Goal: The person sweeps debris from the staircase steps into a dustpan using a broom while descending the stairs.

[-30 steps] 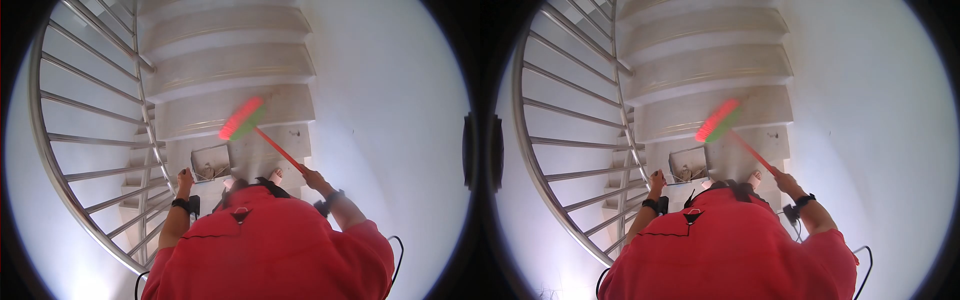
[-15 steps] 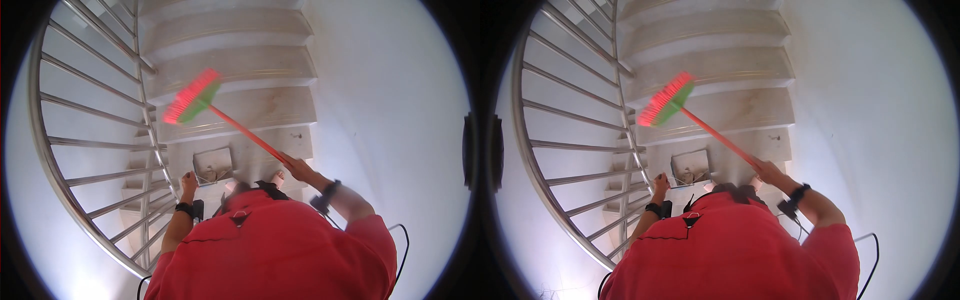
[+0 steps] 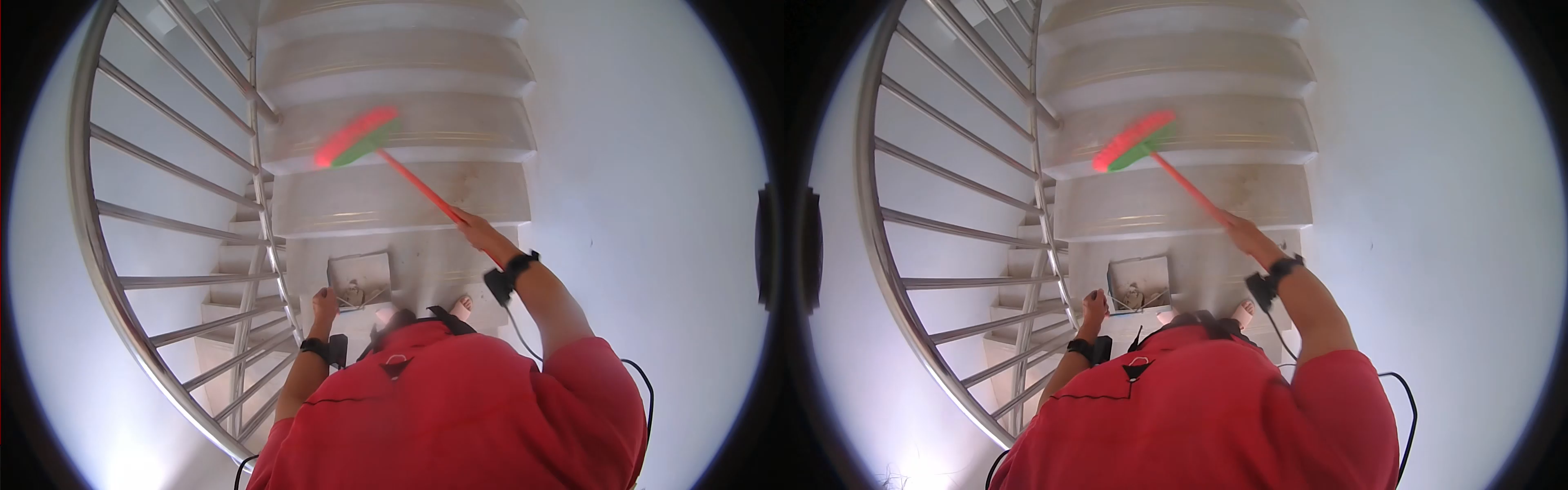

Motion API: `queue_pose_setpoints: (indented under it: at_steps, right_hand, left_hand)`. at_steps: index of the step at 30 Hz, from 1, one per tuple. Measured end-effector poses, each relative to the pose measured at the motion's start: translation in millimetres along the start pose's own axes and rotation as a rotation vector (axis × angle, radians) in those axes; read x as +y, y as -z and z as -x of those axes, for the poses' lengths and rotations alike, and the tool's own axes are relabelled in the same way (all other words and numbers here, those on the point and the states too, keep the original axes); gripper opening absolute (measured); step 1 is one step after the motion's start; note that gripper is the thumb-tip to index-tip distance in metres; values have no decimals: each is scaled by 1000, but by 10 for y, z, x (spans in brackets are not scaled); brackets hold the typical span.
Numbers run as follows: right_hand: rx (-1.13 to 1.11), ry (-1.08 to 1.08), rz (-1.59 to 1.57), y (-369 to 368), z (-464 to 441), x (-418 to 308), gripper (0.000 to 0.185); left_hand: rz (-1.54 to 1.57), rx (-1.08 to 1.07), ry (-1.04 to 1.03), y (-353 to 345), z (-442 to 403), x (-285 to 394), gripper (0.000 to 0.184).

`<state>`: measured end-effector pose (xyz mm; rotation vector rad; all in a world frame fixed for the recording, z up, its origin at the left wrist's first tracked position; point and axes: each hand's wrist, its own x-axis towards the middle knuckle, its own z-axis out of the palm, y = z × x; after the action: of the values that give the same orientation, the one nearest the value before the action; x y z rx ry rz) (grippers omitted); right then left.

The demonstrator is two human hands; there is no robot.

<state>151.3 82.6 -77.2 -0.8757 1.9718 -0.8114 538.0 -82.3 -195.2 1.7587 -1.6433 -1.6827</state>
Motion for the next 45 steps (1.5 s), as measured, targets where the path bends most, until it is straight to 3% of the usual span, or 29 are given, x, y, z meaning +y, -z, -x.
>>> queue_pose_setpoints:
  at_steps: [4,11,14,17,20,26,29,37,43,45]
  right_hand:
    - [69,-324,-59,174,783,570,44]
    - [166,-220,322,232,2093,1109,48]
    - [108,-192,265,124,2441,1228,49]
    - [12,-224,171,92,2396,840,49]
    - [-116,-259,204,-3,1946,910,46]
    - [-159,-257,404,-70,1385,1217,46]
    - [-109,-262,334,89,1649,1625,47]
    - [-14,-456,462,722,2477,1679,50]
    - [-117,-360,351,703,2562,1476,52]
    - [5,-82,203,522,2344,1648,50]
  left_hand:
    - [-52,35,3,-12,-9,-5,35]
    - [-73,41,-54,-67,-244,-168,36]
    - [-53,62,68,-99,-23,140,36]
    - [-166,58,273,-119,261,483,33]
    - [86,-54,247,-242,470,526,29]
    - [30,-70,206,-709,847,762,27]
    - [27,-39,139,-832,872,804,29]
    - [-90,-58,15,-1300,958,851,34]
    - [-89,-219,29,-1758,1072,962,32]
    - [-103,-257,29,-1965,1135,1016,31]
